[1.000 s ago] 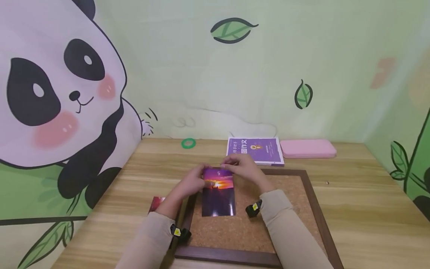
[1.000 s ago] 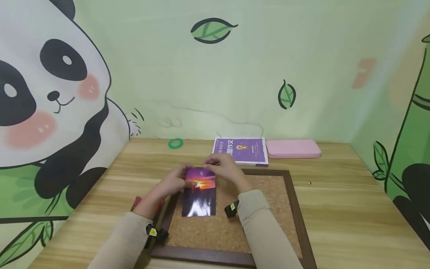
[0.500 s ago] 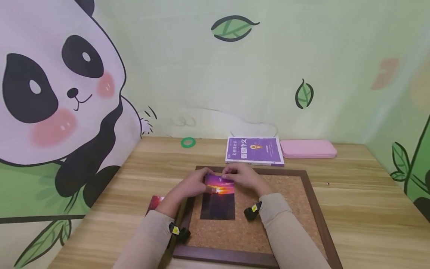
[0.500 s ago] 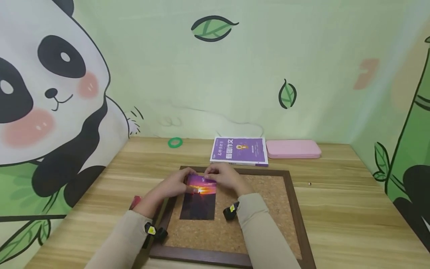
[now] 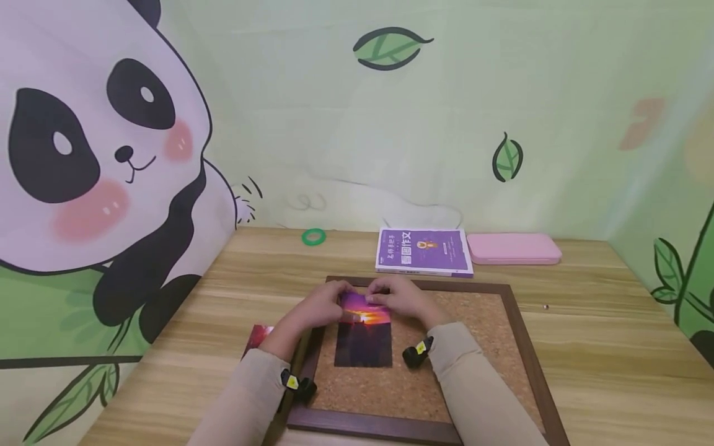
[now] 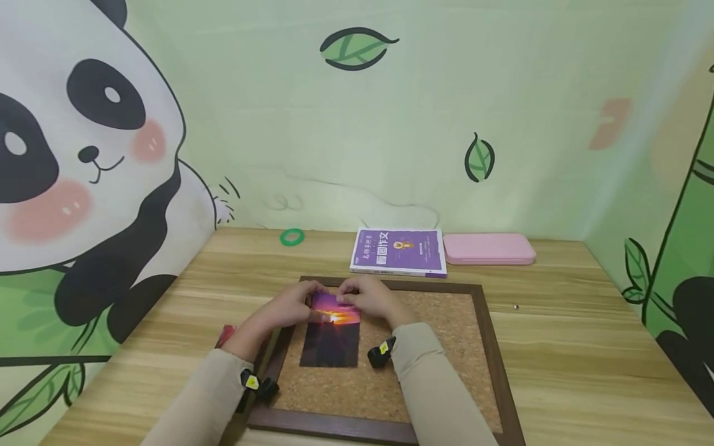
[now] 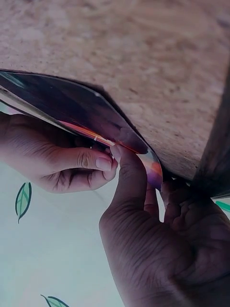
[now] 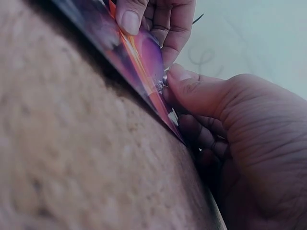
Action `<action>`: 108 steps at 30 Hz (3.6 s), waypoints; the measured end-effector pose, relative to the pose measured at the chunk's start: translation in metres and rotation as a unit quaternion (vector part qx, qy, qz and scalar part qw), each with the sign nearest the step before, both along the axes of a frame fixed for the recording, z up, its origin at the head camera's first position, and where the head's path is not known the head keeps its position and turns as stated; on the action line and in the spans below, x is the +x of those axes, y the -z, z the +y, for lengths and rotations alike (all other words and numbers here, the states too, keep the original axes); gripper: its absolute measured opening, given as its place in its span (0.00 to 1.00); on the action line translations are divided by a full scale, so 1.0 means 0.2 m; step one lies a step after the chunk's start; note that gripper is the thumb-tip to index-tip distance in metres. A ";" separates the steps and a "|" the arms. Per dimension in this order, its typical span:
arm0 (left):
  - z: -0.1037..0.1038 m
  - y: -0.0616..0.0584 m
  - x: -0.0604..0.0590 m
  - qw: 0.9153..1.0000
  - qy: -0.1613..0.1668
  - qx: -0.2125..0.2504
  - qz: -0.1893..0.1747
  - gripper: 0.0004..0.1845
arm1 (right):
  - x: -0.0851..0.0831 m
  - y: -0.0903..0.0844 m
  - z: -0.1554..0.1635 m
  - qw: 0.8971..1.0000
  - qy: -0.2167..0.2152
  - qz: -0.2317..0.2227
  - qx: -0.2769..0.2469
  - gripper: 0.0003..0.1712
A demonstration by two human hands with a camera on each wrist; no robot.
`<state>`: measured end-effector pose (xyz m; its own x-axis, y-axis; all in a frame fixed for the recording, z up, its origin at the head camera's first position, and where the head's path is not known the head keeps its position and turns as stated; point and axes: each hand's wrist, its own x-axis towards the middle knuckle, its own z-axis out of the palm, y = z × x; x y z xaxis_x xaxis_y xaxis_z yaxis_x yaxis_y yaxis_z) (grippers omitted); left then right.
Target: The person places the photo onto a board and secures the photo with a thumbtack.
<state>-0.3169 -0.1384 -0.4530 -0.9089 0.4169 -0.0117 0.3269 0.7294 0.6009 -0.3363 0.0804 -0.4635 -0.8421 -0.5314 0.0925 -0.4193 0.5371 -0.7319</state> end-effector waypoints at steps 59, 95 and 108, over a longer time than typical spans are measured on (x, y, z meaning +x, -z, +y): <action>0.00 0.01 0.00 0.999 0.001 0.027 -0.023 0.25 | 0.02 0.00 -0.08 0.996 0.073 0.012 0.040 0.04; 0.00 0.00 0.01 1.000 -0.001 0.015 -0.019 0.25 | 0.02 -0.01 -0.09 0.995 0.093 -0.019 0.027 0.05; 0.00 0.00 0.01 1.000 0.001 0.021 -0.015 0.25 | 0.02 -0.01 -0.10 0.996 0.089 -0.012 0.022 0.05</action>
